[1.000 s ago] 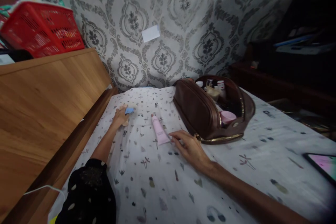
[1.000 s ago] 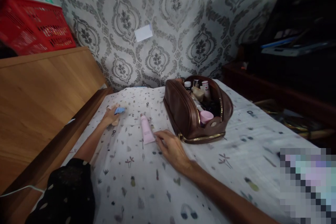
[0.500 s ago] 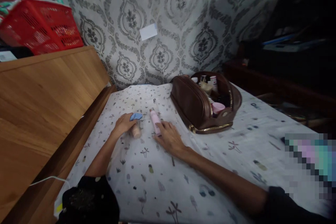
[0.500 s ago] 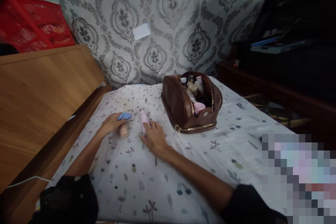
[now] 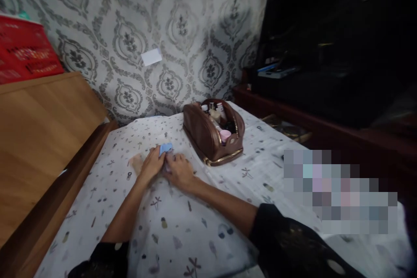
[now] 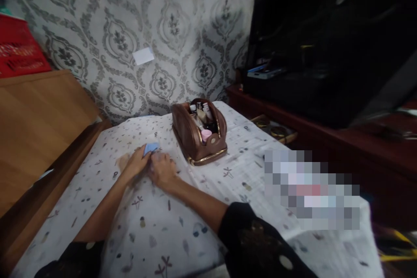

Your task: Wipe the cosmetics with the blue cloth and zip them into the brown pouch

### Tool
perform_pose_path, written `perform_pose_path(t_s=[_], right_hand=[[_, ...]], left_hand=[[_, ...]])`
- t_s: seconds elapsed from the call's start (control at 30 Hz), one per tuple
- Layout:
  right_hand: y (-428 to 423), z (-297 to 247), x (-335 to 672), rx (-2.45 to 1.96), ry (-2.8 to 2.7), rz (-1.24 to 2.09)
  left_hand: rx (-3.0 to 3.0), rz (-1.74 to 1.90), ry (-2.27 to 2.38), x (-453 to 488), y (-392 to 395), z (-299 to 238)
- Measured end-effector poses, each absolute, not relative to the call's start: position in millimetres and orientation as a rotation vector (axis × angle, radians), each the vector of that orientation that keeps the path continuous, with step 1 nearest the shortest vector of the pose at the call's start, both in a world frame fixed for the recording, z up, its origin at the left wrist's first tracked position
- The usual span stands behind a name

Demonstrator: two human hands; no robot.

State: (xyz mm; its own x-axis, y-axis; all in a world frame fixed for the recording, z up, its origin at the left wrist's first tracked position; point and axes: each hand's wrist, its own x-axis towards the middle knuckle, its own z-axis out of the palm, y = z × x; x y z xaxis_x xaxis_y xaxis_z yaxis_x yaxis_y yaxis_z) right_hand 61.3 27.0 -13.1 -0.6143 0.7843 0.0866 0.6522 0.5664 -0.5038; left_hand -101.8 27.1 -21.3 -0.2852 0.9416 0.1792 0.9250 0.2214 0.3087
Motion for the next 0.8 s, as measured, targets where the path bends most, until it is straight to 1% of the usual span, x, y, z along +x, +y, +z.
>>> perform_pose_path(t_s=[0.1, 0.2, 0.3, 0.4, 0.5, 0.6, 0.7, 0.8], right_hand=[[28, -11, 60, -1.166, -2.503, 0.66], [33, -14, 70, -1.175, -2.47, 0.759], [41, -21, 84, -1.155, -2.426, 0.919], [50, -33, 97, -1.077, -2.253, 1.259], [56, -47, 106, -0.94, -1.858, 1.688], [59, -52, 111, -0.756, -1.484, 2.01], [61, -49, 114, -0.616, -1.274, 2.246], [61, -44, 116, -0.597, -1.292, 2.325]], left_hand=[[1.863, 0.662, 2.369, -100, 30, -32], [1.813, 0.959, 2.288, -103, 29, -38], [1.682, 1.134, 2.221, -102, 27, -36], [1.401, 1.233, 2.069, -93, 24, -27], [1.007, 1.244, 1.967, -84, 16, -14], [0.801, 1.342, 1.811, -78, 9, -5], [0.809, 1.369, 1.767, -73, 4, -1], [0.909, 1.391, 1.821, -65, 0, 0]])
